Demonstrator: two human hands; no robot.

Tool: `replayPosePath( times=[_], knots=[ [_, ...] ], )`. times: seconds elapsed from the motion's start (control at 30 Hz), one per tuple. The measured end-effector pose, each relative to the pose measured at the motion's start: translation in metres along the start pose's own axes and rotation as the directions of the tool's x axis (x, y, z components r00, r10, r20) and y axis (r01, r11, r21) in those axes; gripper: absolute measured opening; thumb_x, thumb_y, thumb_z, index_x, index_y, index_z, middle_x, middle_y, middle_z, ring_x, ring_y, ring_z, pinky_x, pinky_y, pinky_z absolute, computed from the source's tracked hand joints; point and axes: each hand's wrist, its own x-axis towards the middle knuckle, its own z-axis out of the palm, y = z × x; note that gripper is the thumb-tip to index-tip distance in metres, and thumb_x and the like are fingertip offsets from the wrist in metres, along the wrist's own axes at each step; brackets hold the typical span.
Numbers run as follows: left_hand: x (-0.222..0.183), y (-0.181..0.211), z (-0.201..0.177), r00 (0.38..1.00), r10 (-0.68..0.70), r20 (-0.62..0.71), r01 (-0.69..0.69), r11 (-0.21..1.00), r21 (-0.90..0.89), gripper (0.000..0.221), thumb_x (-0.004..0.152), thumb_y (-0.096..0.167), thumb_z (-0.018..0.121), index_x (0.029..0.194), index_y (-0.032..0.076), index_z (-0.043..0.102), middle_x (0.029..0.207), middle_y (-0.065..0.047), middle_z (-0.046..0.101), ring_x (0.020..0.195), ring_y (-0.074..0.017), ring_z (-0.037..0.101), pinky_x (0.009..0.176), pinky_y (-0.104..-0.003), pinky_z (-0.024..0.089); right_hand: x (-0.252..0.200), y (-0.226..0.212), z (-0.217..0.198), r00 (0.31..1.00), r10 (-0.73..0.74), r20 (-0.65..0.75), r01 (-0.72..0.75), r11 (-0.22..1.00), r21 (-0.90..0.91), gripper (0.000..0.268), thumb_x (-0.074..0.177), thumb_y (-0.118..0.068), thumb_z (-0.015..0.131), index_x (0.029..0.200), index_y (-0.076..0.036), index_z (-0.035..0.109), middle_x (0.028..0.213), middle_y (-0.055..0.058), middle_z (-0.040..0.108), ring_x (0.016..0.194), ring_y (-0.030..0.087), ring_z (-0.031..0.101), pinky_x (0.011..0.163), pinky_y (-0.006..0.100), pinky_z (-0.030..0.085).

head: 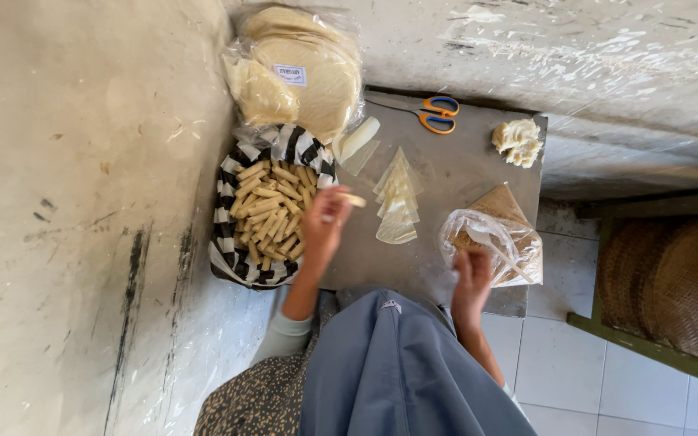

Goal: The person takes triangular sheets, places small pieces of food on them, and folds the sheets to form small snacks.

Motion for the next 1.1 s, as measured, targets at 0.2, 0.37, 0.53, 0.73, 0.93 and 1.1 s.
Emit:
replayPosePath(
  times=[0.2,0.37,0.53,0.73,0.93,1.1],
  knots=[
    [0.032,0.091,-0.100,0.915,0.294,-0.275,0.011,0.665,0.747,0.024,0.098,0.013,0.070,0.122,0.016,0.071,0.123,-0.006,0.070,0.101,-0.0178,0.068,0.085,-0.036,0.057,-0.001,0.011,-0.054,0.893,0.196,-0.404,-0.072,0.951,0.302,0.027,0.105,-0.010,0.062,0.126,-0.010,0.046,0.080,0.002,0.055,0.063,0.008,0.051,0.055,0.022,0.042],
    [0.030,0.096,-0.105,0.846,0.525,-0.092,-0.133,0.375,0.917,0.039,0.089,0.004,0.067,0.129,0.006,0.069,0.133,-0.011,0.065,0.130,-0.0287,0.057,0.112,-0.052,0.042,0.024,0.013,-0.063,0.938,0.076,-0.339,-0.005,0.979,0.206,0.021,0.109,-0.011,0.058,0.127,-0.002,0.064,0.085,0.001,0.058,0.068,0.004,0.050,0.058,0.020,0.040],
    [0.010,0.060,-0.039,0.865,0.498,0.060,-0.399,0.612,0.683,0.020,0.099,0.009,0.071,0.118,0.010,0.068,0.119,-0.008,0.072,0.114,-0.0263,0.067,0.105,-0.042,0.051,0.026,0.001,-0.066,0.933,-0.146,-0.328,0.087,0.979,-0.186,0.019,0.114,-0.011,0.051,0.113,0.000,0.066,0.085,0.000,0.059,0.070,0.004,0.051,0.060,0.020,0.042],
    [-0.042,0.009,0.028,0.731,0.182,0.658,-0.606,0.615,0.504,0.043,0.089,0.023,0.074,0.129,0.009,0.065,0.130,-0.010,0.064,0.120,-0.0322,0.057,0.100,-0.045,0.046,0.015,0.004,-0.071,0.944,-0.276,-0.179,0.207,0.921,-0.330,0.019,0.116,-0.010,0.051,0.110,0.002,0.065,0.085,0.002,0.059,0.073,0.006,0.050,0.065,0.022,0.043],
    [-0.058,-0.022,0.036,0.674,0.098,0.732,-0.674,0.487,0.556,0.052,0.085,0.028,0.075,0.132,0.010,0.062,0.138,-0.010,0.057,0.128,-0.0340,0.048,0.103,-0.050,0.040,0.018,0.014,-0.067,0.945,-0.105,-0.309,0.086,0.994,-0.074,0.021,0.115,-0.014,0.050,0.107,-0.002,0.065,0.082,-0.002,0.058,0.068,0.004,0.050,0.058,0.020,0.039],
    [-0.062,-0.031,0.025,0.724,0.088,0.684,-0.605,0.556,0.569,0.043,0.086,0.027,0.075,0.124,0.013,0.062,0.133,-0.009,0.060,0.128,-0.0333,0.051,0.105,-0.048,0.041,0.013,0.014,-0.076,0.917,0.032,-0.397,0.041,0.984,0.172,0.023,0.115,-0.017,0.049,0.105,-0.005,0.065,0.076,-0.001,0.058,0.064,0.004,0.048,0.055,0.019,0.036]
  ],
)
